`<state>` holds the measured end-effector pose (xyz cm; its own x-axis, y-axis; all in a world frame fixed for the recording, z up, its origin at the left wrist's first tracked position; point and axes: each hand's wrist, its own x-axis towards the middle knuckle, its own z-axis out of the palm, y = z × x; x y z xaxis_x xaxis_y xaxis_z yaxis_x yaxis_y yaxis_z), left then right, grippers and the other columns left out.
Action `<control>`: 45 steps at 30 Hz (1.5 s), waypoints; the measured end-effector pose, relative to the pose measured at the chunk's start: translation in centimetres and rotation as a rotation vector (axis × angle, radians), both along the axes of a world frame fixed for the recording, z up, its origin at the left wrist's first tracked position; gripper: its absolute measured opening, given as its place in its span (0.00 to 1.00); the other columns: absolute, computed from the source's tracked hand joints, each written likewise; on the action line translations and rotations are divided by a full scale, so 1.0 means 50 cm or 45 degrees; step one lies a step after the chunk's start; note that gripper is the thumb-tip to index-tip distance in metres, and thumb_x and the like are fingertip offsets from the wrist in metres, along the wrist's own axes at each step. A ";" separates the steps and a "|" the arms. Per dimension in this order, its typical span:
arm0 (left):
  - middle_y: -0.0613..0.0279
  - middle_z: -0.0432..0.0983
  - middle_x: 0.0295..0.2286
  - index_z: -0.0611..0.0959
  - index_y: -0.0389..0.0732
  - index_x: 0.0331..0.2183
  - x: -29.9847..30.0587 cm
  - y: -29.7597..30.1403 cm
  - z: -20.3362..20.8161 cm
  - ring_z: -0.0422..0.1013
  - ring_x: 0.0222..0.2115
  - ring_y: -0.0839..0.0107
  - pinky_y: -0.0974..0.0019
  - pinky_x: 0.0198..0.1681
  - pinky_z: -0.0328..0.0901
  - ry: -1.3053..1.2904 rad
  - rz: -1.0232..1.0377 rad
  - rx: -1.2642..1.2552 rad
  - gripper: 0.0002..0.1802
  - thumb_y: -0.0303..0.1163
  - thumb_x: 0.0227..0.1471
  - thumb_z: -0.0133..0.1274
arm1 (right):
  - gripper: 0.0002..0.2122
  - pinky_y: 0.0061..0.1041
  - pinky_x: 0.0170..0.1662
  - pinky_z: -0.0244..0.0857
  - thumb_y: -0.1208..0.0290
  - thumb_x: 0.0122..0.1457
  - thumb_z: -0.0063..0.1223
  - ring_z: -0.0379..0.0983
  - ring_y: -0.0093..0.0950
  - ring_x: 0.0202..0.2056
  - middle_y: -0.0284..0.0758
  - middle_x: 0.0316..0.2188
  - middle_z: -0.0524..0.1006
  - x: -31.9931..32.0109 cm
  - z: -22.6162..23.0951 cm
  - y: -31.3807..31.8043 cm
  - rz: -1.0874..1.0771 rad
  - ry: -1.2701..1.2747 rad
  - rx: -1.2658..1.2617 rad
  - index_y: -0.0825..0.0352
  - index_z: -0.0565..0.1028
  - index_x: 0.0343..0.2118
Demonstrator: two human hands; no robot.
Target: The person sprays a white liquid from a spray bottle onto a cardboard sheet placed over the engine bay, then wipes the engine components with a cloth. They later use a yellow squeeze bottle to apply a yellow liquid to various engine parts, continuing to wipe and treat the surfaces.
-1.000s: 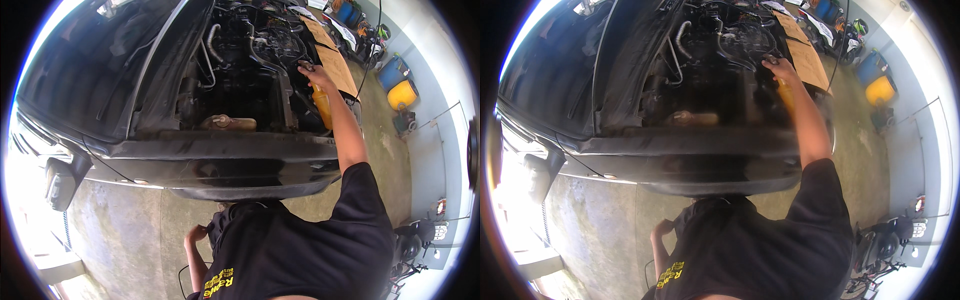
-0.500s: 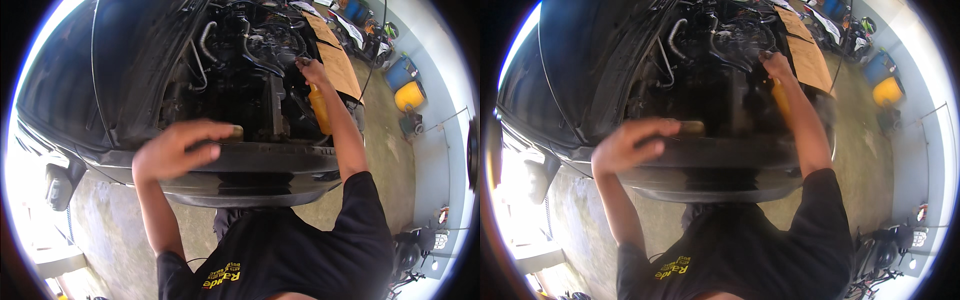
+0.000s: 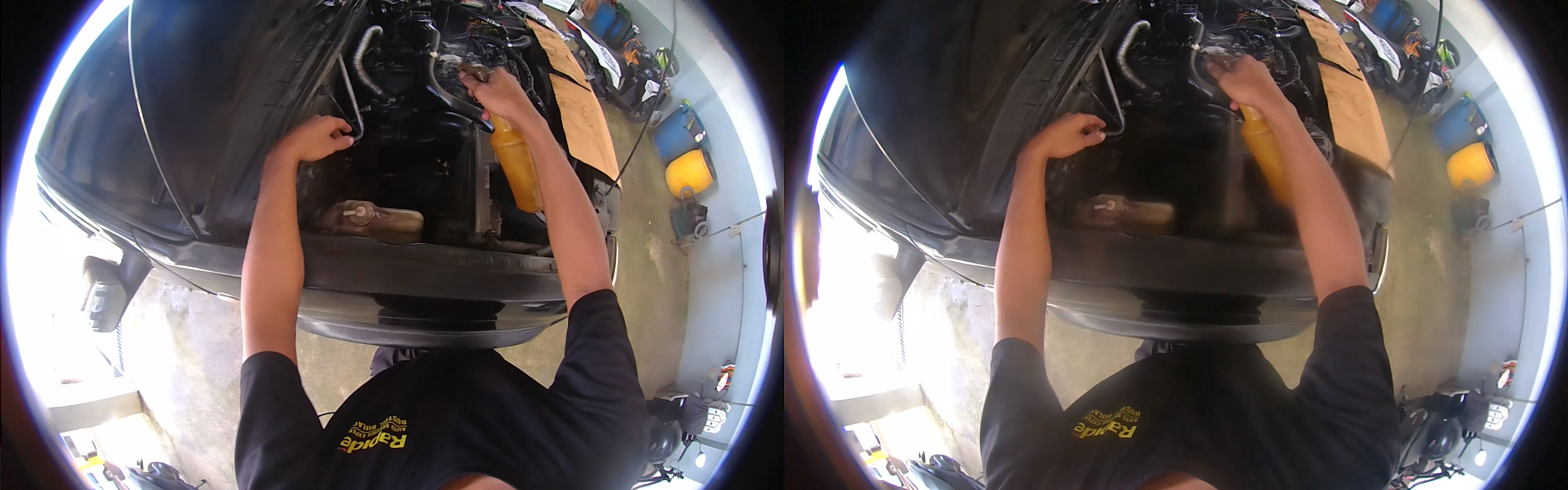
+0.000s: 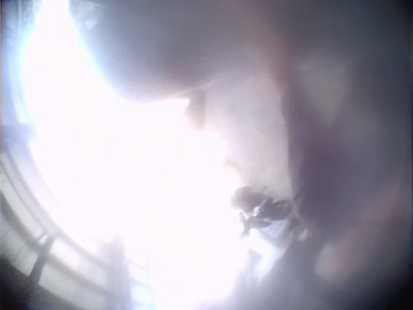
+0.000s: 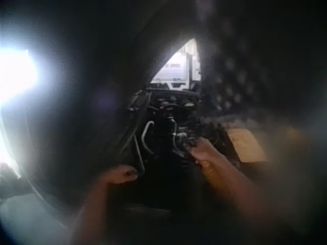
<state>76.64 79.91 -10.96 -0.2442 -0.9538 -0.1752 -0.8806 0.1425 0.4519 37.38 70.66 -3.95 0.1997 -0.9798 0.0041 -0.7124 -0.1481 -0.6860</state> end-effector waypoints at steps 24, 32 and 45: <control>0.51 0.83 0.64 0.86 0.48 0.68 -0.024 0.007 0.019 0.77 0.66 0.53 0.51 0.71 0.69 -0.132 -0.089 0.172 0.31 0.54 0.74 0.62 | 0.28 0.44 0.47 0.83 0.43 0.76 0.59 0.90 0.39 0.28 0.48 0.27 0.88 0.035 -0.078 0.127 0.060 0.180 0.155 0.64 0.87 0.63; 0.52 0.84 0.64 0.87 0.46 0.66 -0.022 0.006 0.015 0.78 0.66 0.52 0.50 0.69 0.71 -0.092 -0.067 0.192 0.31 0.54 0.72 0.63 | 0.29 0.42 0.47 0.82 0.40 0.75 0.60 0.90 0.40 0.28 0.46 0.24 0.86 0.031 -0.090 0.126 0.111 0.142 0.135 0.60 0.87 0.63; 0.47 0.81 0.65 0.85 0.46 0.69 -0.030 0.006 0.018 0.77 0.67 0.51 0.51 0.71 0.69 -0.150 -0.146 0.245 0.33 0.55 0.73 0.62 | 0.26 0.37 0.33 0.80 0.42 0.75 0.63 0.81 0.30 0.19 0.39 0.22 0.81 0.028 -0.101 0.155 0.123 0.073 -0.078 0.58 0.88 0.62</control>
